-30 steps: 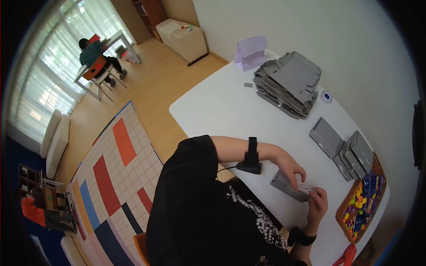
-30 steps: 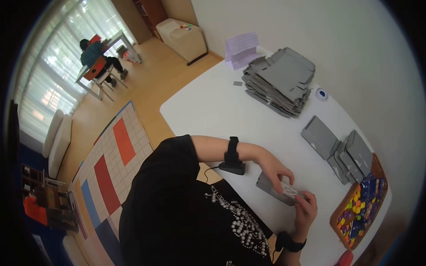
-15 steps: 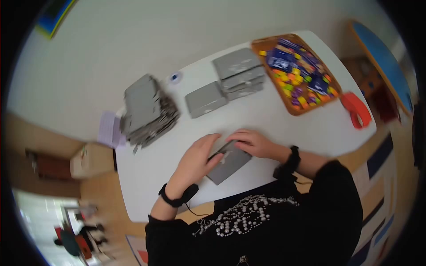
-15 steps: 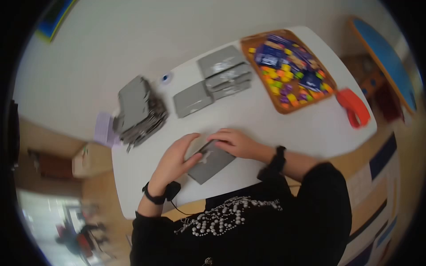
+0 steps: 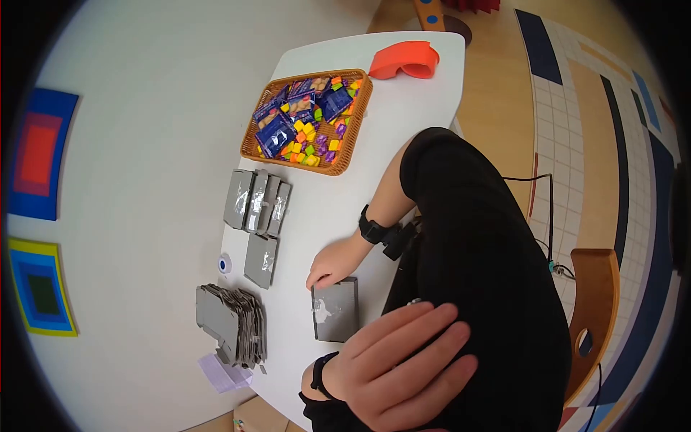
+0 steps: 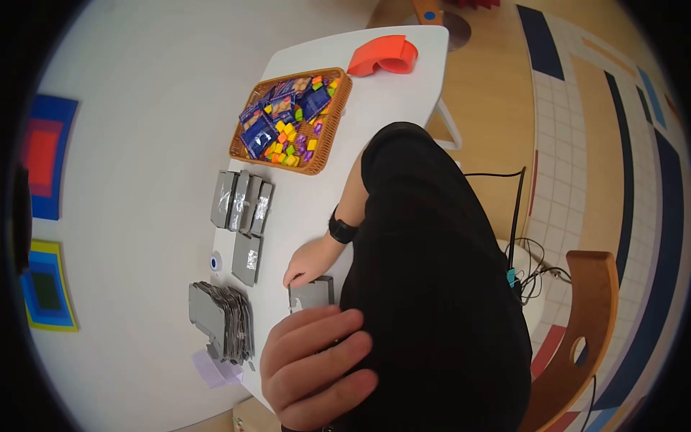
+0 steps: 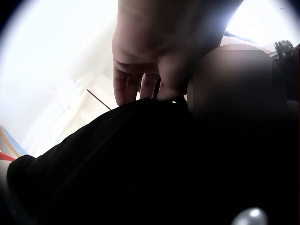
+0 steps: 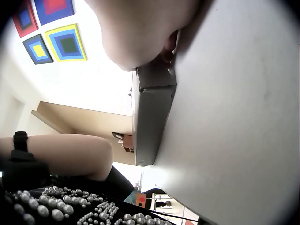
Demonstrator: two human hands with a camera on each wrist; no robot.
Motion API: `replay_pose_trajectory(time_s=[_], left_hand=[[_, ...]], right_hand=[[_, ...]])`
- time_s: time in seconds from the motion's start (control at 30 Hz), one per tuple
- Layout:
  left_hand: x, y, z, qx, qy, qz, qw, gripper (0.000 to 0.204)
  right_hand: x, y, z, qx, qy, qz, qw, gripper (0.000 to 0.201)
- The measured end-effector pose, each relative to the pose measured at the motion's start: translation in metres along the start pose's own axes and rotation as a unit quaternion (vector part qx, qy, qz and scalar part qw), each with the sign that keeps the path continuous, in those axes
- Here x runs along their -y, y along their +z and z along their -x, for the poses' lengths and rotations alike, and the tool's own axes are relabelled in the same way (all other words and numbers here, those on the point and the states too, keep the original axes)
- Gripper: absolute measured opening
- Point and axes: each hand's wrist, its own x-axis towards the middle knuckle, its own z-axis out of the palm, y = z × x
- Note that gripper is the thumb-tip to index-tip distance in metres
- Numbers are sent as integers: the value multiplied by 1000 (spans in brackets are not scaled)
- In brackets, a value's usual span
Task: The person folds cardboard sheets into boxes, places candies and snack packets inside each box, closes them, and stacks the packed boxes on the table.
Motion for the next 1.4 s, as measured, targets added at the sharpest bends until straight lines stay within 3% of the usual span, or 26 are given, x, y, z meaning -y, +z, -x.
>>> replay_pose_trajectory(time_s=[0.03,0.07,0.1,0.17,0.27,0.4,0.47,0.6,0.7,0.8,0.83,0.87,1.0,1.13,1.2,1.3,1.4], left_hand=[[-3,-2,-2,-4,10,9,1000,15],[11,-1,7,-32,104,23,994,20],[6,-7,12,-28,104,33,994,20],[-17,-25,19,43,-13,44,998,23],[-29,-31,24,97,-71,69,990,21],[-30,-28,39,111,-101,146,978,19],[-29,-30,45,120,-95,151,977,6],[-34,-29,43,94,-108,141,980,6],[-33,-33,36,117,-127,124,977,22],[-14,-29,45,87,-105,155,978,26],[-8,-28,49,52,-136,161,976,19],[-4,-26,48,17,-166,167,972,26],[16,-5,15,88,-231,-27,969,20],[54,32,9,149,-218,14,964,25],[70,52,19,190,-139,78,969,23],[67,64,11,183,-205,126,953,21],[68,61,4,230,-178,99,952,19]], right_hand=[[0,2,0,5,-5,-4,1000,25],[0,3,0,-3,-2,-7,1000,25],[0,3,0,-2,-4,2,1000,26],[0,2,3,-10,0,11,1000,26],[2,4,3,-27,-11,-2,1000,27],[5,1,5,-9,9,14,1000,29],[2,5,4,-7,11,15,1000,30],[2,3,3,-10,9,12,1000,29],[4,4,2,-4,10,10,1000,30],[1,5,2,-10,4,15,1000,29],[-1,6,1,-16,-2,17,1000,29],[3,4,2,-16,-1,17,1000,29],[8,2,2,-4,32,10,999,29],[1,0,-3,4,62,-32,998,29],[-4,-2,-4,-4,57,-46,997,30],[-10,-4,-3,-12,56,-78,995,32],[-14,-2,-4,-6,66,-97,993,32]])
